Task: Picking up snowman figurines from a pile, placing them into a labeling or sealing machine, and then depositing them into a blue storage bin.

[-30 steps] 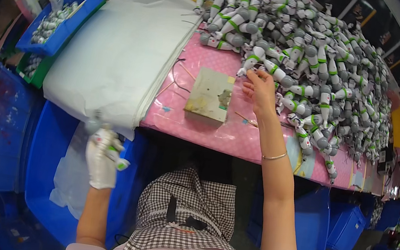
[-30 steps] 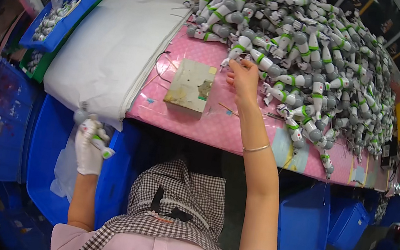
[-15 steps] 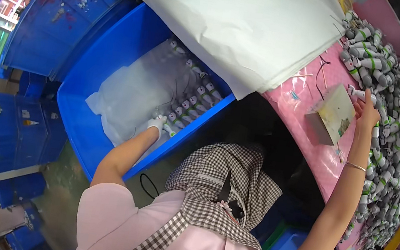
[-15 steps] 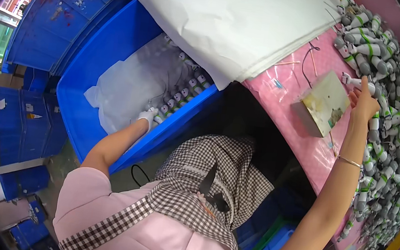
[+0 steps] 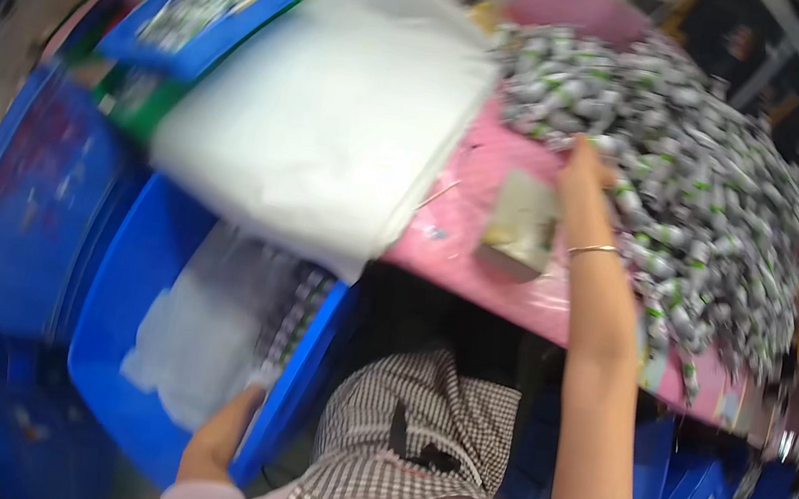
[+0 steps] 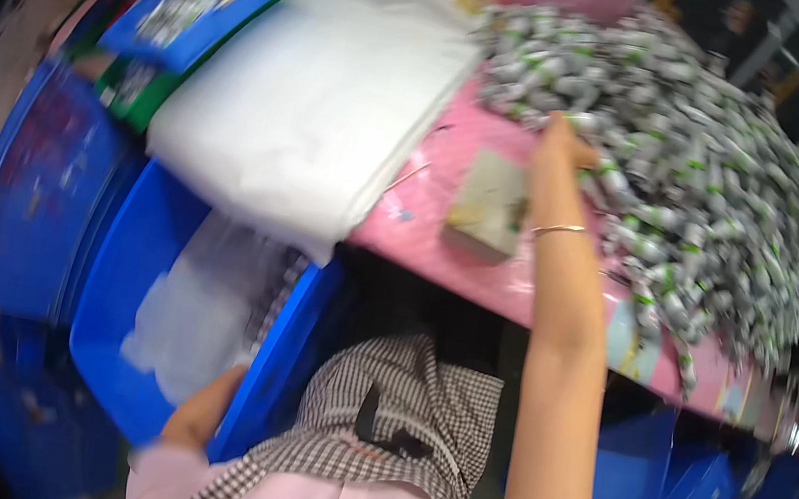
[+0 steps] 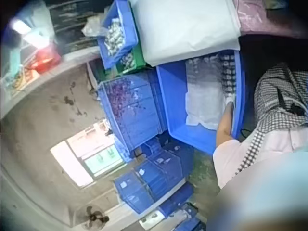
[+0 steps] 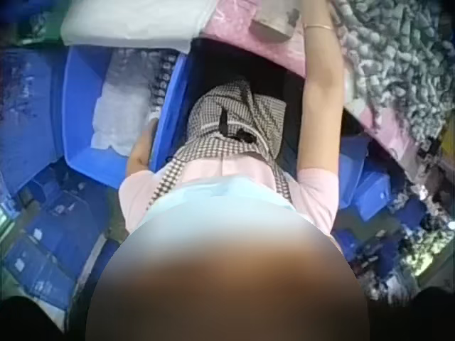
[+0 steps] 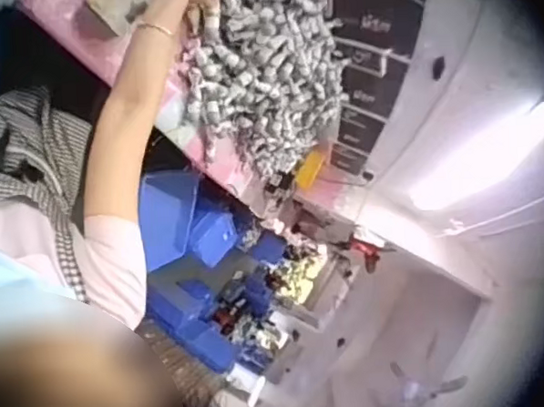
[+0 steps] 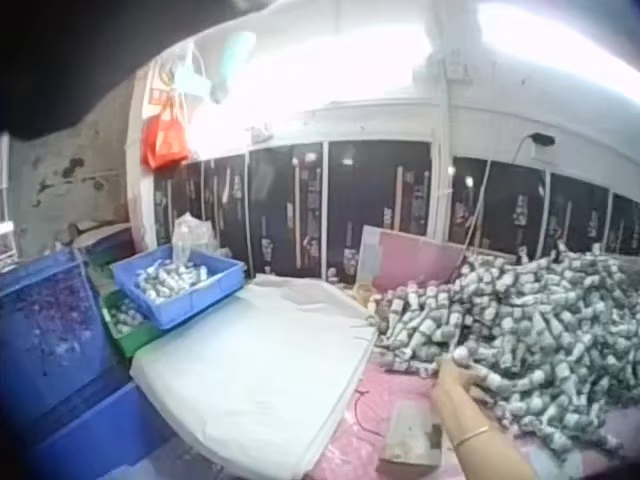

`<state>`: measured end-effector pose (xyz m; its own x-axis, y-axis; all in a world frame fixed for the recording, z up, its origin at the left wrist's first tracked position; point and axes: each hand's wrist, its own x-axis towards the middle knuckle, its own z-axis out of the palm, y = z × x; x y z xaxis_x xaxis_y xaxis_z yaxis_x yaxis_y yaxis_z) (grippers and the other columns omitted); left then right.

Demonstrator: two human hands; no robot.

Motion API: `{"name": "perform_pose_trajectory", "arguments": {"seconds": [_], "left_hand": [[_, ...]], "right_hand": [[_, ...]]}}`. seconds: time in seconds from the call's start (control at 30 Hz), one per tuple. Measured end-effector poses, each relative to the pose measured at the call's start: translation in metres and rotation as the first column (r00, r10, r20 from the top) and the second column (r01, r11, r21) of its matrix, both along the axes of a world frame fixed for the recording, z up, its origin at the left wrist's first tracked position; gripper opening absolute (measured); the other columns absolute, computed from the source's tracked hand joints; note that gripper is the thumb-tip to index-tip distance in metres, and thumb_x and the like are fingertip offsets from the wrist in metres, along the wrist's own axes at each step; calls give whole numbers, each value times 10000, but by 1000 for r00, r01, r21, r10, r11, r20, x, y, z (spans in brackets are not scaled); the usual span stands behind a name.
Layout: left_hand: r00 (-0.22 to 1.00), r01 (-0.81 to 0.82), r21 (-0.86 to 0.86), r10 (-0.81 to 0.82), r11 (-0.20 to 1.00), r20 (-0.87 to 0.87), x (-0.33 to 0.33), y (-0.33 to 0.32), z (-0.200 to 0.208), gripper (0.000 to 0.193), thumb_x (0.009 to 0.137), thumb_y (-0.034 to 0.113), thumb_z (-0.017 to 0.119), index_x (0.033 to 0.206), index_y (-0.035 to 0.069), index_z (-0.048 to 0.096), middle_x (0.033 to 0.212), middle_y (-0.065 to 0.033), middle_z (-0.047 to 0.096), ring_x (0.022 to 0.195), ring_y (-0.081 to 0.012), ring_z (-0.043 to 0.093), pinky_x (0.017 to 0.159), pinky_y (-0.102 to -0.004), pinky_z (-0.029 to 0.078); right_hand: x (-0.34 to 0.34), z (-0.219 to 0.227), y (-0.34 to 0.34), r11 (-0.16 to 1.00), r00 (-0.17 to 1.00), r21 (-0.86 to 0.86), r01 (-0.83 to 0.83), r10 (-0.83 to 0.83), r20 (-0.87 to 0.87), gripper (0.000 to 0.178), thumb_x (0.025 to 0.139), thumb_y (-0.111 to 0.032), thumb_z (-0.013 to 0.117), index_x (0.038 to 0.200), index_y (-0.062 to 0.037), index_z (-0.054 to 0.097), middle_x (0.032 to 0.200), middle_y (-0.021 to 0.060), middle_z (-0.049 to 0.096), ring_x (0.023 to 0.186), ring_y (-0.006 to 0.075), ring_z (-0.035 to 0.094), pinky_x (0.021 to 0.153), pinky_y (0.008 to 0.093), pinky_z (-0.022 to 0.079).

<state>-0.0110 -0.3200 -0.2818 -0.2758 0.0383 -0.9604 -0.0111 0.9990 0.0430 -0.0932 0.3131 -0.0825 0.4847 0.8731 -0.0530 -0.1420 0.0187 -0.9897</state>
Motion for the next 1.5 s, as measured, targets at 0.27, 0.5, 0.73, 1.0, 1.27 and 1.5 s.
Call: {"name": "perform_pose_trajectory", "arguments": {"seconds": [0.27,0.5,0.73,1.0,1.27,1.5], "left_hand": [[204,-94,992,977,85,-65,-30,83,196,252,958,284,473,904,58,572,678,15,513,526,-28,425,466,-175,365],[853,-431,876,221,-216,474,9,307,302,448,921,215,549,1278,-18,411,1186,-145,533,1049,-220,567,893,-334,468],[645,-634,696,266,-337,717,18,342,287,384,912,289,558,1214,68,470,1180,-93,558,1067,-227,571,867,-362,483],[684,-647,709,196,-281,702,29,327,295,387,942,315,484,1235,64,456,1188,-86,557,1104,-235,556,896,-405,479],[474,-833,452,9,-318,880,20,315,283,482,955,458,370,1223,67,458,1108,-140,582,958,-288,598,807,-444,506],[365,-915,369,55,-164,929,31,308,277,525,935,479,409,1186,21,453,1087,-161,565,954,-284,575,821,-429,490]], "right_hand": [[146,84,-134,447,287,256,-857,827,-483,256,835,-94,589,1073,-24,528,842,77,607,671,170,605,636,295,515],[207,89,-213,93,92,246,-965,996,-14,434,871,-126,593,1257,-31,419,906,106,613,675,186,629,646,297,524],[256,56,-212,-1,-221,366,-930,799,-560,482,848,-54,622,1261,-64,374,1130,208,570,819,227,657,745,338,561],[253,34,-221,44,-126,425,-904,923,-364,471,782,29,661,1202,-51,465,1056,130,582,855,179,629,773,293,540],[263,67,-220,-100,27,323,-941,929,368,440,716,37,709,1138,-42,613,1082,54,525,737,79,524,622,193,437],[225,73,-189,304,228,176,-936,907,-353,318,932,-126,523,1213,23,525,1088,136,614,710,125,599,646,241,517]]}}
